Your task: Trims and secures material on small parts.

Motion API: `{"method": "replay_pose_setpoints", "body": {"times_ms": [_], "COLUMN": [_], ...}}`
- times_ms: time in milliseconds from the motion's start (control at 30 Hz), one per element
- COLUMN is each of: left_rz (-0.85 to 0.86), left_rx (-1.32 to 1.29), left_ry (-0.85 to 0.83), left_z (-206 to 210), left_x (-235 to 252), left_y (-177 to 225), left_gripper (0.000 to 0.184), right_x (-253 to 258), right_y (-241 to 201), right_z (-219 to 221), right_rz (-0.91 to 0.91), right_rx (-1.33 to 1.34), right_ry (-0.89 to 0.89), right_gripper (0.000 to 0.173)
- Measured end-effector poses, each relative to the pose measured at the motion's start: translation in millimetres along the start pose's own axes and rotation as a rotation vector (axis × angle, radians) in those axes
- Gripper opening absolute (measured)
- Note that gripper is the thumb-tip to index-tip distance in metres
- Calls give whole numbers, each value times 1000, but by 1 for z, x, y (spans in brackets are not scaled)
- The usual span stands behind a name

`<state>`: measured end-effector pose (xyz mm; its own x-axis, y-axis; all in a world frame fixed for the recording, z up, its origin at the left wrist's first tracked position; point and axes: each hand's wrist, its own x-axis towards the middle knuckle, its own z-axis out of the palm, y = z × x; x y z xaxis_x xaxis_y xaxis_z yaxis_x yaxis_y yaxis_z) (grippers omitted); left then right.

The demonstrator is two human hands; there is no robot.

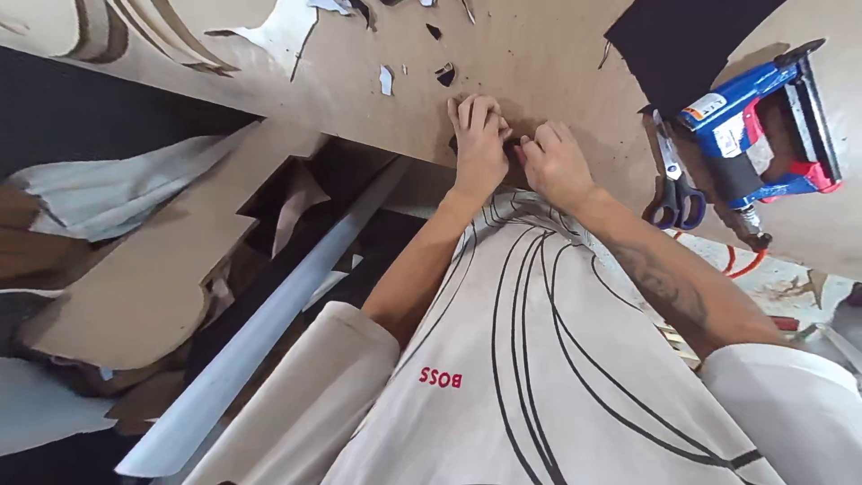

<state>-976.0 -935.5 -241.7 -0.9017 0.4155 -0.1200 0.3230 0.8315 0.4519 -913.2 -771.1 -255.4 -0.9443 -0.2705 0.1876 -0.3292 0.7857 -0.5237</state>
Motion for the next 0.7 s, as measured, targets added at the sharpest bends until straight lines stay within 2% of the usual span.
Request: {"method": "replay_pose_setpoints", "body": {"times_ms": [67,167,233,300,333,367,433,500,600,700], "left_rz": [22,88,194,320,388,444,507,540,530,509], "left_rx": [-4,-159,-332,-371,-346,-327,-266,-174,-95,-129], "left_ry": [-32,-99,-158,-196,-167,-102,76,202,257,244], "left_z": [-2,-8,-14,-18,-16,-13,-5,1,5,3], "left_x": [0,1,-3,-7,-10,-13,-18,-19,-18,-10], "left_y": [-3,-18,-32,-42,-44,-46,-46,-42,-39,-38], "left_gripper": [18,24,25,30,34,31,12,13,14,12], "right_x": [-3,-4,-7,-7,-7,-7,-5,-4,-4,-2], "right_y": [-3,-2,-2,-1,0,0,-2,-4,-5,-9], "right_z": [3,7,8,8,9,9,10,9,8,-2], "right_rz": [41,34,32,28,27,31,42,59,64,69], "right_rx": [1,-18,-23,-22,-20,-20,-23,-26,-10,-39], "right_ry": [19,84,103,109,109,110,110,88,64,-40], "right_gripper": [27,28,29,28,28,28,28,28,27,32]}}
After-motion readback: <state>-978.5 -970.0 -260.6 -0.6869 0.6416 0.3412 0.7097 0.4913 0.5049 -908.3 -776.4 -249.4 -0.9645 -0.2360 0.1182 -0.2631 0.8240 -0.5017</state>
